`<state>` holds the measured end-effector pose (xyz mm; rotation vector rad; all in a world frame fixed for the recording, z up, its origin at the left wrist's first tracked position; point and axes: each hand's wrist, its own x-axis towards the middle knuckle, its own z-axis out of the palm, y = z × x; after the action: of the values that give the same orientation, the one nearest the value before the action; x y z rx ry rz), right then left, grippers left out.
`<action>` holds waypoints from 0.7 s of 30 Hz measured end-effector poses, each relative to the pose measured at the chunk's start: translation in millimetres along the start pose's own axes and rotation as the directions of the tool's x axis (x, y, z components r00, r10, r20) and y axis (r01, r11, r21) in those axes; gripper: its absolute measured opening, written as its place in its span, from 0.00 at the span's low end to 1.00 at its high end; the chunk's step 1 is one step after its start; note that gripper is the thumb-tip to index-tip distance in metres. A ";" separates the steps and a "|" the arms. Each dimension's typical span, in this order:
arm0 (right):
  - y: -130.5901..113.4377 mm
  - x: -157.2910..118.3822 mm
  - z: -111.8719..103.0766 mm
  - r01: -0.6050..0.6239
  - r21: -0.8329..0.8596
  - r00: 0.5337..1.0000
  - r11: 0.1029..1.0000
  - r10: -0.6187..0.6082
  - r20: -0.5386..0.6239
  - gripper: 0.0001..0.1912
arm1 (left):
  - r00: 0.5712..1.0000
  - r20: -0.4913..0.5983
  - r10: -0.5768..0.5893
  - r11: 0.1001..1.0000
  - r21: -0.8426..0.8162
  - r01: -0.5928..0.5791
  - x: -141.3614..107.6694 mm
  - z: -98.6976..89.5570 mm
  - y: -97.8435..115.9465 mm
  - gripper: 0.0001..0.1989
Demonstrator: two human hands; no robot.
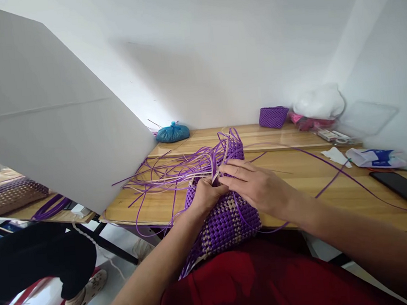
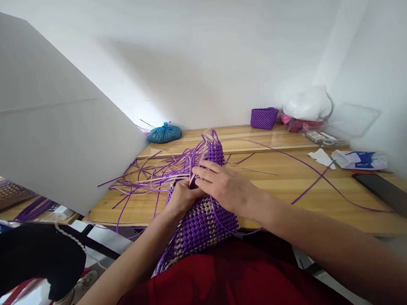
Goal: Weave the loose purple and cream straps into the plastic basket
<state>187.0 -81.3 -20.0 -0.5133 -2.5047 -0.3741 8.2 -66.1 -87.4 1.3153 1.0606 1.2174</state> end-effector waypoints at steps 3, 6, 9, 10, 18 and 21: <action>17.0 8.7 11.6 0.086 -0.120 0.995 0.989 -0.078 0.069 0.16 | 1.000 0.000 0.006 1.000 -0.028 -0.006 -0.6 0.8 -1.1 0.15; 30.7 14.8 3.8 0.141 -0.256 0.983 0.956 -0.103 0.155 0.12 | 1.000 0.000 0.010 0.997 -0.076 -0.010 -0.9 1.6 -0.3 0.15; 23.7 23.6 -13.8 0.088 -0.288 0.939 0.954 0.017 0.344 0.10 | 1.000 -0.020 -0.008 0.999 -0.053 0.007 -0.9 1.8 0.2 0.16; 19.1 27.1 -18.8 0.037 -0.243 0.902 0.969 0.072 0.426 0.11 | 1.000 -0.014 -0.004 0.999 -0.049 0.003 -1.0 1.9 0.3 0.16; 30.2 47.5 -2.0 -0.357 0.050 0.854 0.933 0.304 0.422 0.12 | 0.997 0.019 0.078 0.986 -0.150 -0.074 -5.5 3.0 -3.9 0.14; 36.9 39.3 7.5 -0.220 0.089 0.915 0.972 0.174 0.363 0.10 | 0.998 0.009 0.068 0.980 -0.188 -0.065 -5.8 1.8 -7.3 0.14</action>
<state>169.1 -34.8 1.9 -0.8368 -2.7611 -0.0414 9.6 -71.3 -95.3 1.2203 0.8731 1.3217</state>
